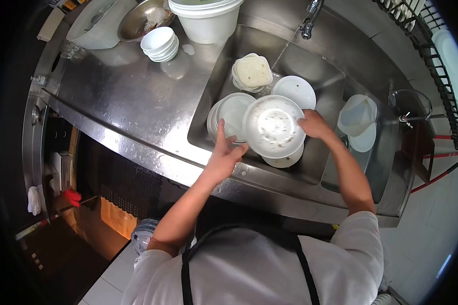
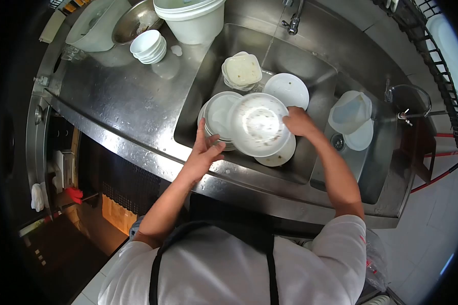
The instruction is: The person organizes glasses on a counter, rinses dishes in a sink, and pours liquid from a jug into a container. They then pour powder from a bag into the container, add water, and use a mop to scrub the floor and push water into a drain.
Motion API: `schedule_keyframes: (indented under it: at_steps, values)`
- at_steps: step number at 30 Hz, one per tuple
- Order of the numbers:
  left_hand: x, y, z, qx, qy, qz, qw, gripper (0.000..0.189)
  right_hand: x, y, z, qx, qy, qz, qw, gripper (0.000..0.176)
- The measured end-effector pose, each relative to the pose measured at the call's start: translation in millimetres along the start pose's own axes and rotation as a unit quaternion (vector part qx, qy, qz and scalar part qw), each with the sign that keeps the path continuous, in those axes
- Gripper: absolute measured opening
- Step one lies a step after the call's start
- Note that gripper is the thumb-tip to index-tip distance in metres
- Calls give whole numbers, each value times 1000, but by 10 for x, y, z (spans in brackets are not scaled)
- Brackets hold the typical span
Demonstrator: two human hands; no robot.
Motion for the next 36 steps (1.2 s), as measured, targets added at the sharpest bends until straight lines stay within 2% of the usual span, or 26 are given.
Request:
schedule_keyframes:
  at_steps: [1, 3, 5, 7, 10, 14, 17, 19, 22, 24, 25, 27, 28, 30, 33, 36]
  values:
    - [-68, 20, -13, 11, 2, -6, 1000, 85, 31, -128, 36, 8, -13, -73, 997, 31]
    - [-248, 112, -29, 36, 9, -15, 999, 78, 126, -316, 130, 40, 30, -151, 987, 29]
    - [-389, 145, -83, 75, -37, 7, 996, 62, 279, -495, 206, 58, 73, -211, 973, 27]
    - [-495, 123, -178, 84, -60, -13, 995, 57, 557, -705, 312, 52, 123, -252, 959, 27]
    - [-600, 115, -324, 77, -92, -64, 991, 52, 916, -955, 415, 48, 101, -237, 965, 24]
    - [-658, 144, -500, 58, -134, -66, 987, 49, 1352, -1339, 674, 50, 143, -235, 960, 25]
    - [-667, 191, -585, 48, -147, -84, 984, 48, 1508, -1401, 695, 64, 159, -222, 960, 24]
    - [-662, 192, -629, 47, -155, -84, 983, 48, 1469, -1327, 563, 88, 123, -226, 962, 25]
    - [-644, 212, -644, 49, -148, -89, 984, 47, 1332, -1249, 646, 75, 87, -236, 965, 37]
    - [-623, 203, -667, 52, -144, -89, 984, 47, 1164, -1196, 825, 39, -5, -187, 982, 57]
    - [-622, 202, -671, 52, -146, -89, 984, 47, 795, -863, 897, 105, -99, -110, 983, 61]
    - [-620, 215, -682, 53, -150, -90, 983, 47, 111, -408, 1086, 48, -295, -13, 954, 64]
    - [-616, 221, -681, 55, -149, -88, 983, 47, -193, -165, 1164, -15, -410, -12, 912, 64]
    - [-611, 217, -683, 59, -147, -82, 984, 47, -778, 219, 1319, -156, -493, 20, 856, 58]
    - [-561, 177, -721, 63, -143, -81, 984, 47, -1220, 542, 1559, -82, -322, 5, 943, 44]
    - [-558, 173, -784, 67, -137, -86, 985, 46, -1282, 586, 1774, -26, -308, 7, 951, 30]
Point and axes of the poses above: each hand's wrist, its own z-axis towards the middle knuckle, its own x-axis out of the palm, y = z × x, the point moved 1 cm from there along z, towards the middle knuckle, and after that the axes turned 5 degrees about -y, right-handed, at the moved point
